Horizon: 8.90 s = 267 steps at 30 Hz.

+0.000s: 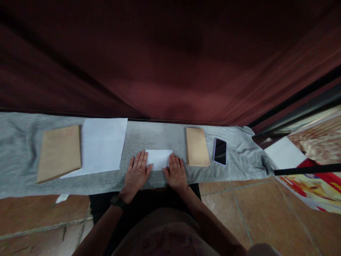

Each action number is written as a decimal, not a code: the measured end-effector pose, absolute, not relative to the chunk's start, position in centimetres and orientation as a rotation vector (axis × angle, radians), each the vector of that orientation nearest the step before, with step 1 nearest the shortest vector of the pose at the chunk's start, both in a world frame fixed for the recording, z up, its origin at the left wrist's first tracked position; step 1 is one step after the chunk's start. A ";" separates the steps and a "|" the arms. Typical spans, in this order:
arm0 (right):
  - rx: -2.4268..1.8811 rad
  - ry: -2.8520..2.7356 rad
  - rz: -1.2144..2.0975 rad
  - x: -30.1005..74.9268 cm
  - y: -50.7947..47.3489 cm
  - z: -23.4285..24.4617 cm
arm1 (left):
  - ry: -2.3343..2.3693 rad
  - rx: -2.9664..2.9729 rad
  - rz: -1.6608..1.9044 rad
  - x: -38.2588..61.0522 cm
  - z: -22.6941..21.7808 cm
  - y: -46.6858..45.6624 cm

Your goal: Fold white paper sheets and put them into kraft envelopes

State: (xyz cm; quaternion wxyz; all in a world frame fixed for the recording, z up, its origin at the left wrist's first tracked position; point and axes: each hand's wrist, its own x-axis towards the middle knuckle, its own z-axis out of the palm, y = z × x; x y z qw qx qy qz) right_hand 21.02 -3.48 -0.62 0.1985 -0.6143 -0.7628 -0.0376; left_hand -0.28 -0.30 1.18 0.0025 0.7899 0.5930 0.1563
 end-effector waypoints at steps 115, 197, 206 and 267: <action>-1.715 -2.207 0.030 20.1 -1.3 -0.3 | 1.828 2.381 0.447 2.6 0.6 -0.5; -1.604 -2.285 0.046 21.8 -4.7 0.2 | 1.827 2.426 0.416 4.0 1.3 -0.5; -1.617 -2.240 0.177 22.4 -3.5 0.8 | 1.915 2.383 0.410 2.0 1.1 0.0; -1.625 -2.324 0.176 19.0 -0.6 0.5 | 1.636 2.495 0.465 4.0 1.6 0.3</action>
